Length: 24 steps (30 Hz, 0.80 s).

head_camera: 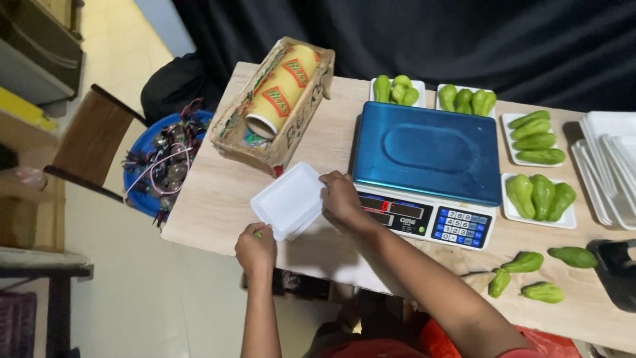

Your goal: The person wipes chayote vegetables with a cloth and places them onto white foam trays on a table, occasionally using a digital scale to weigh them.

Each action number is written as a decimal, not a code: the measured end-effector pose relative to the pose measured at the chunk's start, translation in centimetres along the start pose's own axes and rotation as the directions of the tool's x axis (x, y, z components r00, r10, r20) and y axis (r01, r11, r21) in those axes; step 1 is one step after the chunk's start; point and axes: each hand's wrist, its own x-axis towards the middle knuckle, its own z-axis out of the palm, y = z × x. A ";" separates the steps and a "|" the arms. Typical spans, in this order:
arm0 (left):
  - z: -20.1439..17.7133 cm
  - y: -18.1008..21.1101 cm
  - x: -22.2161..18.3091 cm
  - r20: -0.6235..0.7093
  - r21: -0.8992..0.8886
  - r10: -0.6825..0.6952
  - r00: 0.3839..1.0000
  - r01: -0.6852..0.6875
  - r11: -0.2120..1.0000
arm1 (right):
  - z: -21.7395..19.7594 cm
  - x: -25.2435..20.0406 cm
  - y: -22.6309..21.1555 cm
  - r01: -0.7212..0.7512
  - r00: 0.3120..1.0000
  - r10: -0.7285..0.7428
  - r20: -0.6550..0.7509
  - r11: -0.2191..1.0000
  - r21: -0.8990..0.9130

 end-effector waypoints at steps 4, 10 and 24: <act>0.5 0.3 0.6 0.057 -0.029 0.029 0.998 -0.028 0.999 | -0.6 -0.6 0.6 -0.019 1.000 0.019 -0.019 1.000 0.002; 0.0 1.7 0.9 0.040 -0.222 0.088 0.995 -0.077 0.972 | -1.8 -1.5 0.5 -0.087 0.993 0.101 -0.061 0.975 0.203; 5.8 13.0 -1.1 0.237 -0.814 0.459 0.856 -0.082 0.575 | -13.8 -1.2 22.0 -0.407 0.715 0.478 -0.510 0.878 0.253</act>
